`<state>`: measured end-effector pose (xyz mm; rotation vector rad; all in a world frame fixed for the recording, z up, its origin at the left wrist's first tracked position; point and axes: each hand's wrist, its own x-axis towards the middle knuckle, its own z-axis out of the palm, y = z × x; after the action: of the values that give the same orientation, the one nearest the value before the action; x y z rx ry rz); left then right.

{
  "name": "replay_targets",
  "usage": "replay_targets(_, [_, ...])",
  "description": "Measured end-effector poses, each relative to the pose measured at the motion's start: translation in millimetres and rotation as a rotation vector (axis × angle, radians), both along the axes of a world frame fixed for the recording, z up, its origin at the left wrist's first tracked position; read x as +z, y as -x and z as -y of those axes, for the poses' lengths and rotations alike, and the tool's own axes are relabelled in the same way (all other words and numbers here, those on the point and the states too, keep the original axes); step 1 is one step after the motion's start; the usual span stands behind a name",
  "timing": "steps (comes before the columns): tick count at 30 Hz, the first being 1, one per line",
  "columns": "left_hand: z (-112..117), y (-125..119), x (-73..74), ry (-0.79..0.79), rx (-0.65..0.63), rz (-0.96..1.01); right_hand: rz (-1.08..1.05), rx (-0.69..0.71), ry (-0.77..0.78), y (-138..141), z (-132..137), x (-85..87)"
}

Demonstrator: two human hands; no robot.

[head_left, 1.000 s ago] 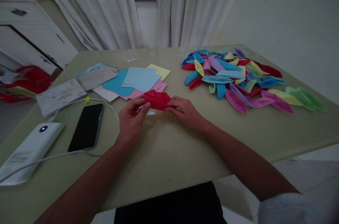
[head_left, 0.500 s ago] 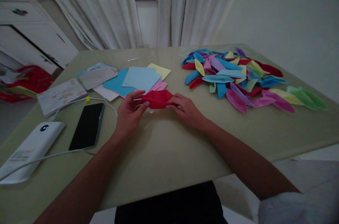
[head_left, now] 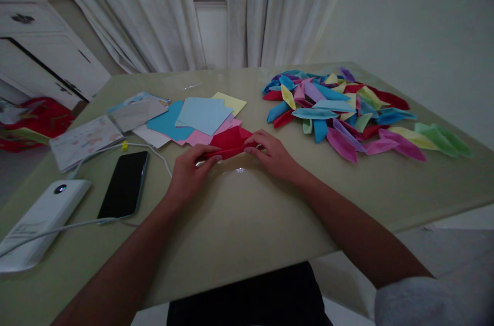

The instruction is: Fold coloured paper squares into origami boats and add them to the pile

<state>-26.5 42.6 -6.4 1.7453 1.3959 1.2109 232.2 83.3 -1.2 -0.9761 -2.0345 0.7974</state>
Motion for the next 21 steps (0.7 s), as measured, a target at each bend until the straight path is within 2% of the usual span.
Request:
replay_targets(4, [-1.6,1.6,1.7,-0.064,0.004,-0.100,0.000,-0.028,0.002,-1.2,-0.5,-1.8])
replay_targets(8, [-4.4,2.3,-2.3,-0.088,-0.035,-0.149,0.027,0.005,-0.087,-2.0,0.8,-1.6])
replay_targets(11, [-5.0,2.5,-5.8,-0.112,-0.030,-0.169,0.016,0.026,-0.097,-2.7,1.4,-0.5])
replay_targets(16, [-2.1,0.0,-4.9,-0.069,0.004,-0.144,0.036,0.018,-0.090,-2.8,0.0,0.3])
replay_targets(21, [2.0,-2.4,-0.3,-0.009,0.080,-0.080,0.029,-0.055,-0.124,-1.8,0.4,2.7])
